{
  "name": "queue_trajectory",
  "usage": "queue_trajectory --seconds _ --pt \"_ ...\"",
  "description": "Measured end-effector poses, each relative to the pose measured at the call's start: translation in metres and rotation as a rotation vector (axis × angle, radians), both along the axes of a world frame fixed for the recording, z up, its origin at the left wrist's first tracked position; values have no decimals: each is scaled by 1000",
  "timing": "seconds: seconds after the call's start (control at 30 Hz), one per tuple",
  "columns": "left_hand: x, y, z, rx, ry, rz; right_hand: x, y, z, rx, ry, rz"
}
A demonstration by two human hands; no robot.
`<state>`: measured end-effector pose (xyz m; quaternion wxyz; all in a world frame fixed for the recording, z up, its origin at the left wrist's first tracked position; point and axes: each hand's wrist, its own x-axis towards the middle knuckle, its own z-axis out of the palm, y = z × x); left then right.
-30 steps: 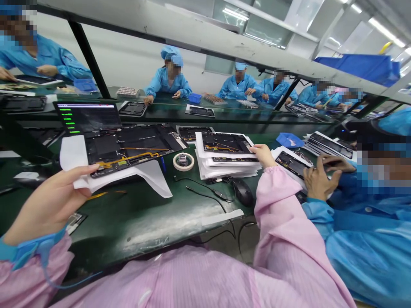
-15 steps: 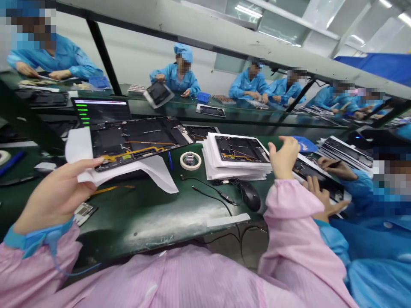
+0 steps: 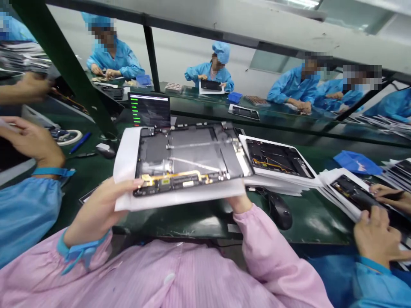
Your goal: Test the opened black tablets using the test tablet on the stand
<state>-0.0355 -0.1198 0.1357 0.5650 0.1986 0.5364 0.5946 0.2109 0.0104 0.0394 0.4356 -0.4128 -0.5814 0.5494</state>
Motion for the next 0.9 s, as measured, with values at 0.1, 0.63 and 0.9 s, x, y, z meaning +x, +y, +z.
queue_trajectory --seconds 0.1,0.63,0.9 --pt "-19 -15 -28 23 113 -255 30 9 14 -79 20 -34" --pt "-74 91 -78 243 1848 -69 36 -16 26 -344 -69 -172" --pt "-80 102 -49 281 885 -454 3 -13 -23 -351 -235 97"
